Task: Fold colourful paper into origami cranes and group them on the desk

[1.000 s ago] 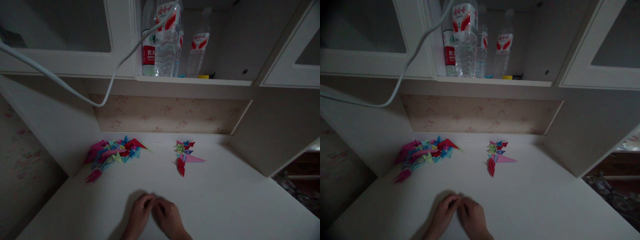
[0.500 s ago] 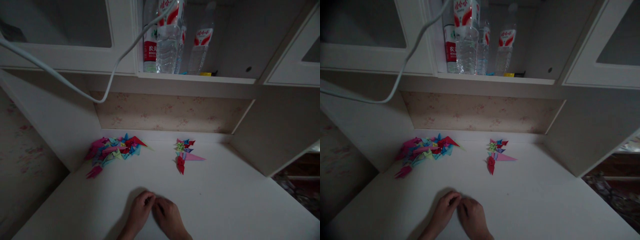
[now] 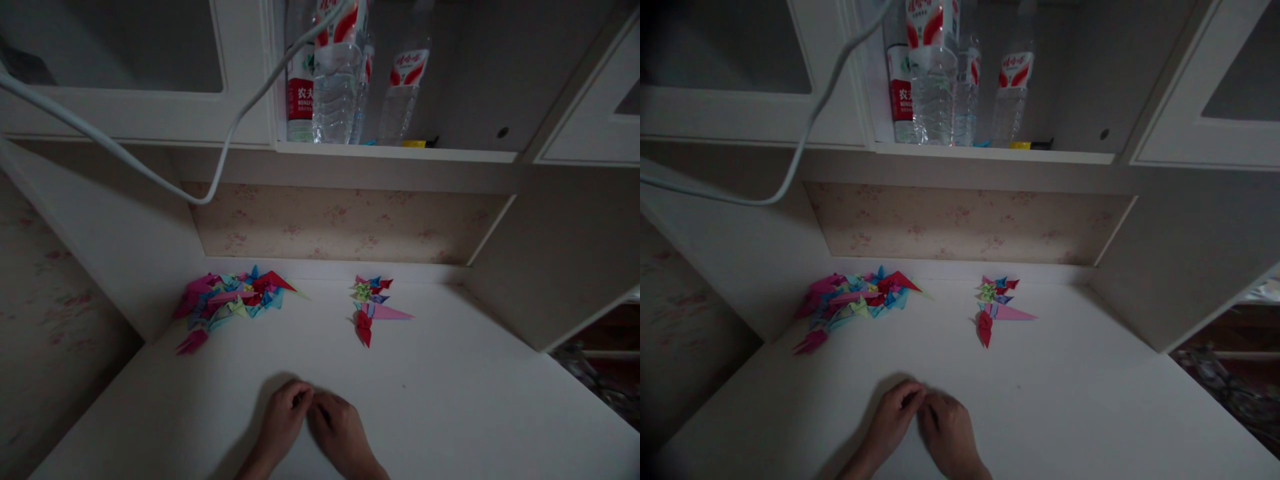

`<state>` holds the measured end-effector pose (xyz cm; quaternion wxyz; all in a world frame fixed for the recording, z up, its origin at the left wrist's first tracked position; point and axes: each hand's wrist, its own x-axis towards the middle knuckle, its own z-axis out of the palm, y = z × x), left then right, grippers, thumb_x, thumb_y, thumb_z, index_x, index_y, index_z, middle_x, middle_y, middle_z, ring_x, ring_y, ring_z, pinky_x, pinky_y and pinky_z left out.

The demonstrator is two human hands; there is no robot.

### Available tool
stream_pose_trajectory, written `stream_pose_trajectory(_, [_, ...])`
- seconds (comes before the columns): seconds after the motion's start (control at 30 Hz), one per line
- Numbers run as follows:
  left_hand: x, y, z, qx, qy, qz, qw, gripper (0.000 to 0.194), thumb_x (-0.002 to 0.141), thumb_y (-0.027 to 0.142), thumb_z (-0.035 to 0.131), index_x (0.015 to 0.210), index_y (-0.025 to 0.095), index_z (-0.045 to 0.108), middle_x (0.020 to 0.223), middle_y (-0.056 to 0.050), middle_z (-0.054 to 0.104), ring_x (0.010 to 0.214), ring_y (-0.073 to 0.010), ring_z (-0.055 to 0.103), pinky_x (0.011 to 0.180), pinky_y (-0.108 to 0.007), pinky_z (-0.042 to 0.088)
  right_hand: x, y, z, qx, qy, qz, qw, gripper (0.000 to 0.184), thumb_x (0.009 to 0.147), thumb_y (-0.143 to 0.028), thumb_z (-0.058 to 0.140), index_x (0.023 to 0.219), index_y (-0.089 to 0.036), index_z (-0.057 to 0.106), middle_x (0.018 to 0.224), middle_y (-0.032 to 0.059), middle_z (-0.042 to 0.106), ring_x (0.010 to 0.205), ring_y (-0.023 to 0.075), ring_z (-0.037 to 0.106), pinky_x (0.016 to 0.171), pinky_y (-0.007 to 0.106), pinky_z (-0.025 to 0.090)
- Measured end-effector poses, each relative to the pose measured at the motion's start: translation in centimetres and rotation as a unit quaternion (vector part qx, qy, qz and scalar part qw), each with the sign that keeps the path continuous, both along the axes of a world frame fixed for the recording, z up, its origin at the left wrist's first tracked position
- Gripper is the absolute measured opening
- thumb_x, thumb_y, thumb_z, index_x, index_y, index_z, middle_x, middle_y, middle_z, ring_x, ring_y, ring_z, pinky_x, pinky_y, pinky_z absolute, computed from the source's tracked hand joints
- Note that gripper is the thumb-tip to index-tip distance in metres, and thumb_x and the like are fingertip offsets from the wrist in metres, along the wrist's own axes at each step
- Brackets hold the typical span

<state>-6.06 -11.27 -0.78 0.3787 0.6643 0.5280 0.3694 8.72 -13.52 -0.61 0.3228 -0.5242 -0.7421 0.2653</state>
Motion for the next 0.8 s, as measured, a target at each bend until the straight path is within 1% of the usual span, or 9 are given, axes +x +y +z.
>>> stream_pose_trajectory(0.3, [0.18,0.08,0.43,0.005,0.004,0.009,1.0,0.022,0.088,0.029,0.05,0.081,0.02,0.069,0.082,-0.004,0.07,0.079,-0.0177,0.064,0.073,-0.023,0.048,0.06,0.16,-0.39,0.001,0.01,0.008,1.0,0.028,0.093,-0.027,0.042,0.095,-0.022,0.069,0.085,0.0052,0.072,0.077,0.0162,0.066,0.074,0.022,0.047])
stream_pose_trajectory(0.57, [0.13,-0.19,0.22,0.007,-0.003,0.005,1.0,0.023,0.089,0.031,0.049,0.082,0.019,0.068,0.082,-0.004,0.07,0.079,-0.0172,0.064,0.073,-0.024,0.048,0.11,0.13,-0.54,-0.01,0.011,0.007,1.0,0.024,0.092,-0.022,0.043,0.094,-0.022,0.068,0.087,0.0036,0.072,0.079,0.016,0.066,0.074,0.022,0.046])
stream_pose_trajectory(0.67, [0.15,-0.1,0.35,0.005,0.0,0.008,1.0,0.023,0.089,0.031,0.049,0.082,0.02,0.068,0.082,-0.004,0.07,0.078,-0.0174,0.064,0.072,-0.024,0.048,0.08,0.08,-0.38,-0.007,0.012,0.008,1.0,0.026,0.093,-0.024,0.042,0.095,-0.022,0.068,0.089,0.0041,0.072,0.081,0.0162,0.066,0.075,0.022,0.047])
stream_pose_trajectory(0.8, [0.16,-0.04,0.43,0.006,0.007,0.009,1.0,0.024,0.088,0.031,0.049,0.079,0.02,0.068,0.08,-0.004,0.07,0.077,-0.0178,0.064,0.072,-0.024,0.048,0.06,0.03,-0.14,-0.004,0.004,0.001,1.0,0.028,0.093,-0.028,0.042,0.094,-0.022,0.069,0.085,0.0047,0.072,0.078,0.0161,0.066,0.074,0.022,0.047])
